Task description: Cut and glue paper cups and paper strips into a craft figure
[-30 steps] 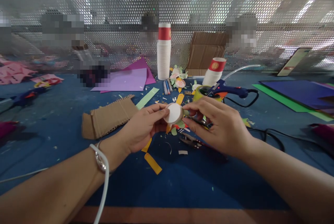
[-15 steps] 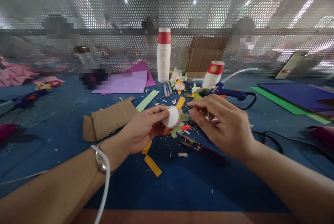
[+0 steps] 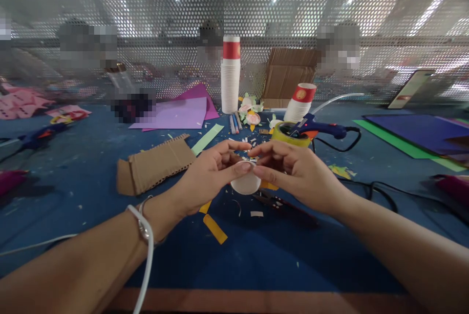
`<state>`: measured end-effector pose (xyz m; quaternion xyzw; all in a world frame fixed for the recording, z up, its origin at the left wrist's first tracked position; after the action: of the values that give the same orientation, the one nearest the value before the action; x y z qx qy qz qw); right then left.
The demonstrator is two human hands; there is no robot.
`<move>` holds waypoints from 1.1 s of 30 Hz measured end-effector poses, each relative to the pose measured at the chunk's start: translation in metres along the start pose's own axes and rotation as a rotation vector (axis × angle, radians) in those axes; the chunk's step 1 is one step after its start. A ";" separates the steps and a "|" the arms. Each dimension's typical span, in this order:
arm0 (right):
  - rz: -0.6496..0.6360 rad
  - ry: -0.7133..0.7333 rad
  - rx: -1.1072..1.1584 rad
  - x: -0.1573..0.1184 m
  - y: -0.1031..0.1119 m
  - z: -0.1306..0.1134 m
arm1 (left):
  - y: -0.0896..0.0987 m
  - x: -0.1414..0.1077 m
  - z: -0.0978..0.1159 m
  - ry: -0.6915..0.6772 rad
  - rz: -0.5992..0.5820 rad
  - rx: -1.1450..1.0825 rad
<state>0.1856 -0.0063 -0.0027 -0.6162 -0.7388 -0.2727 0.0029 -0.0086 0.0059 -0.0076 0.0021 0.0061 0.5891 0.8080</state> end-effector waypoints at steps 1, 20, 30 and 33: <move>0.007 -0.013 0.021 0.001 0.000 0.000 | 0.000 0.000 0.000 0.027 0.008 -0.045; 0.611 0.278 -0.726 0.024 0.092 0.019 | 0.013 0.004 -0.001 0.047 0.112 -0.092; 0.411 -0.318 -0.560 0.036 0.117 0.052 | 0.013 0.003 -0.001 0.093 0.057 -0.039; 0.412 -0.356 -0.459 0.035 0.118 0.050 | 0.014 0.003 0.001 0.083 0.020 -0.031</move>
<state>0.3018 0.0563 0.0138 -0.7747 -0.5076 -0.3136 -0.2095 -0.0212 0.0127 -0.0069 -0.0349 0.0307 0.5968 0.8010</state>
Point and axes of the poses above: each hand's wrist, its own x-axis towards the middle knuckle, its own y-axis out of the back of the hand, z = x × y, the point moved 1 cm from there along x, towards the middle knuckle, and after that the axes turned 8 degrees about z, right-handed, at the moved point
